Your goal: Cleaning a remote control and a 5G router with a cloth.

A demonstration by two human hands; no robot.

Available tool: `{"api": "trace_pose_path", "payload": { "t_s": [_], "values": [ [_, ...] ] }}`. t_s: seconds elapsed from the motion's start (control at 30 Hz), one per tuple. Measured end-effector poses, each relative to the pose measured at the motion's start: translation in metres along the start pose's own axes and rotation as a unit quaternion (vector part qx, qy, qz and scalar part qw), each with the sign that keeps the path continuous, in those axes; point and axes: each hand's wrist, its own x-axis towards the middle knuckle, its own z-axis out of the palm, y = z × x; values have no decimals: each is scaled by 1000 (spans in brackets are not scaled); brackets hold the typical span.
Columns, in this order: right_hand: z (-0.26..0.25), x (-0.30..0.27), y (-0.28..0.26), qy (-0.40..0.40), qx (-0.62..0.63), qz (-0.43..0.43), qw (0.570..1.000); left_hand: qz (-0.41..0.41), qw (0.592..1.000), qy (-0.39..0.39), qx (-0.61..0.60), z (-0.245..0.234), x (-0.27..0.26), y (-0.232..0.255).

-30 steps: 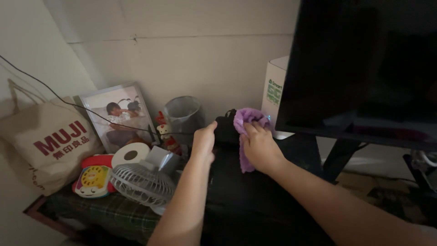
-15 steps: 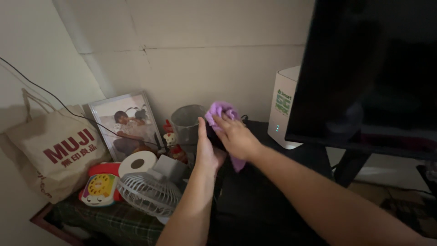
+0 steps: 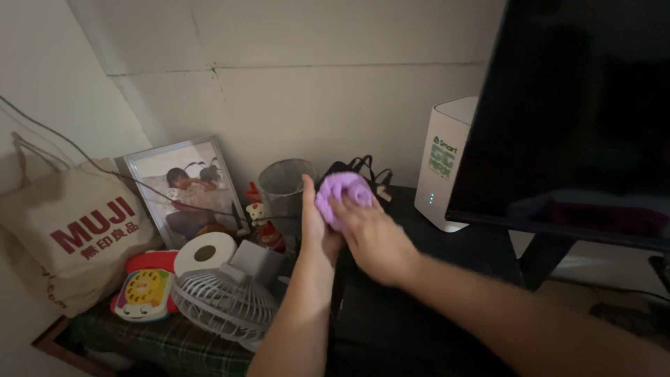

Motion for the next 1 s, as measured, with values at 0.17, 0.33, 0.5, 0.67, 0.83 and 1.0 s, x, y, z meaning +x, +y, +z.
{"api": "trace_pose_path", "payload": {
  "t_s": [0.17, 0.33, 0.5, 0.67, 0.83, 1.0],
  "values": [
    [3, 70, 21, 3, -6, 51, 999, 30, 995, 100, 3, 71, -23, 11],
    [15, 93, 34, 6, 2, 83, 996, 22, 997, 70, 16, 62, -22, 8],
    [-3, 91, 17, -47, 53, 31, 997, 28, 991, 130, 26, 64, -18, 5],
    [5, 75, 1, -19, 58, 0, 998, 117, 986, 117, 33, 41, -6, -3],
    [7, 27, -29, 93, 18, -27, 995, 213, 976, 14, 34, 5, -7, -7],
    [2, -8, -5, 4, -145, 19, 989, -18, 988, 151, -21, 59, -22, 14]
  ]
}}
